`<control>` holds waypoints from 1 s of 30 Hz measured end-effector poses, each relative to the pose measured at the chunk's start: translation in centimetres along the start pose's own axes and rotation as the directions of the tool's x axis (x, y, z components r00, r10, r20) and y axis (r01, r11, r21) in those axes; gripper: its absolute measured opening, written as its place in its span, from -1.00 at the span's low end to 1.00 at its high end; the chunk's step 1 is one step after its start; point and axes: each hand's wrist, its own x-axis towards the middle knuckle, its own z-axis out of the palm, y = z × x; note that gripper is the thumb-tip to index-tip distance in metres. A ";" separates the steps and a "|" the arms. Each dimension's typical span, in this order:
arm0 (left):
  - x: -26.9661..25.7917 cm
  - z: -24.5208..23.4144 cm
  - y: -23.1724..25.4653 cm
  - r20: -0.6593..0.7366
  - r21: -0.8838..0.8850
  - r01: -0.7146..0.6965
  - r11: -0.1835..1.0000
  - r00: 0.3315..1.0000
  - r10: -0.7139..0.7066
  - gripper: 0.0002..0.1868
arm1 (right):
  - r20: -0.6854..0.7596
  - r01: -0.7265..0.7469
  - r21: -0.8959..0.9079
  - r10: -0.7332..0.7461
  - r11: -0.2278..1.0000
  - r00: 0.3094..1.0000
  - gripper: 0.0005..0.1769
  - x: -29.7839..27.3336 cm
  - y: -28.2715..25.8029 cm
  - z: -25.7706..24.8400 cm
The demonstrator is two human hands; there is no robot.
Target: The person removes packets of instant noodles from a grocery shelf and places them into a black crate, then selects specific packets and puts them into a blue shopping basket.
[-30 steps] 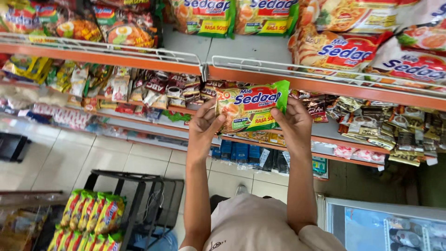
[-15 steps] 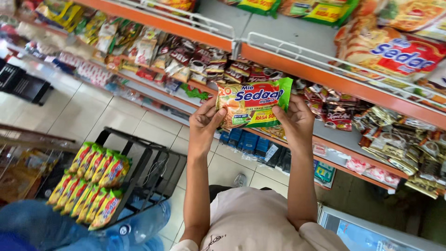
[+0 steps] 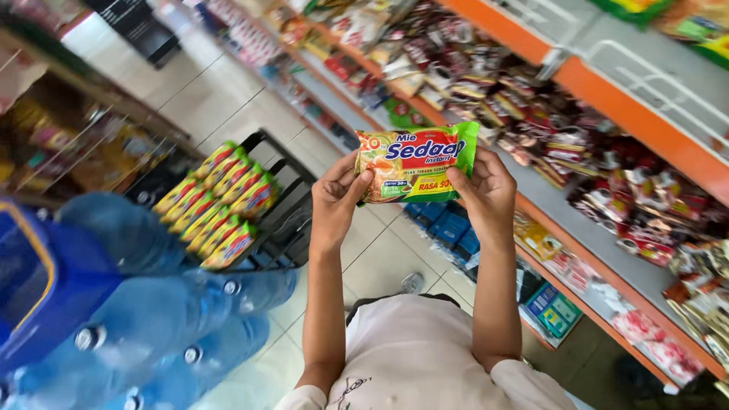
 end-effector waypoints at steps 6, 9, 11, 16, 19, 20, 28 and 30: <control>-3.6 -7.0 4.2 -0.125 0.101 -0.054 0.993 0.990 0.067 -0.51 | 0.164 -0.020 0.023 0.016 1.000 0.986 -0.52 -1.1 2.4 7.1; -5.7 -9.9 6.5 -0.189 0.154 -0.069 0.986 0.977 0.098 -0.49 | 0.237 -0.043 0.021 0.037 0.999 0.971 -0.50 -2.1 1.8 11.5; -7.2 -12.0 7.6 -0.215 0.194 -0.082 0.978 0.969 0.124 -0.49 | 0.281 -0.045 0.029 0.035 0.999 0.959 -0.51 -3.1 1.4 14.4; -10.7 -16.3 9.8 -0.306 0.268 -0.084 0.960 0.937 0.168 -0.48 | 0.380 -0.100 0.068 0.067 0.993 0.923 -0.49 -5.2 2.4 19.8; -12.5 -18.3 10.9 -0.362 0.272 -0.072 0.960 0.916 0.172 -0.45 | 0.439 -0.097 0.057 0.063 0.994 0.896 -0.48 -6.3 3.0 22.4; -12.9 -19.6 10.4 -0.367 0.288 -0.087 0.954 0.910 0.194 -0.46 | 0.460 -0.110 0.060 0.070 0.992 0.885 -0.49 -6.6 2.7 23.2; -14.8 -21.4 11.1 -0.484 0.342 -0.087 0.936 0.837 0.255 -0.47 | 0.598 -0.171 0.030 0.119 0.985 0.793 -0.42 -6.2 3.4 26.2; -14.7 -21.2 11.8 -0.492 0.378 -0.098 0.920 0.821 0.289 -0.48 | 0.645 -0.148 0.007 0.109 0.989 0.756 -0.34 -5.4 3.5 26.8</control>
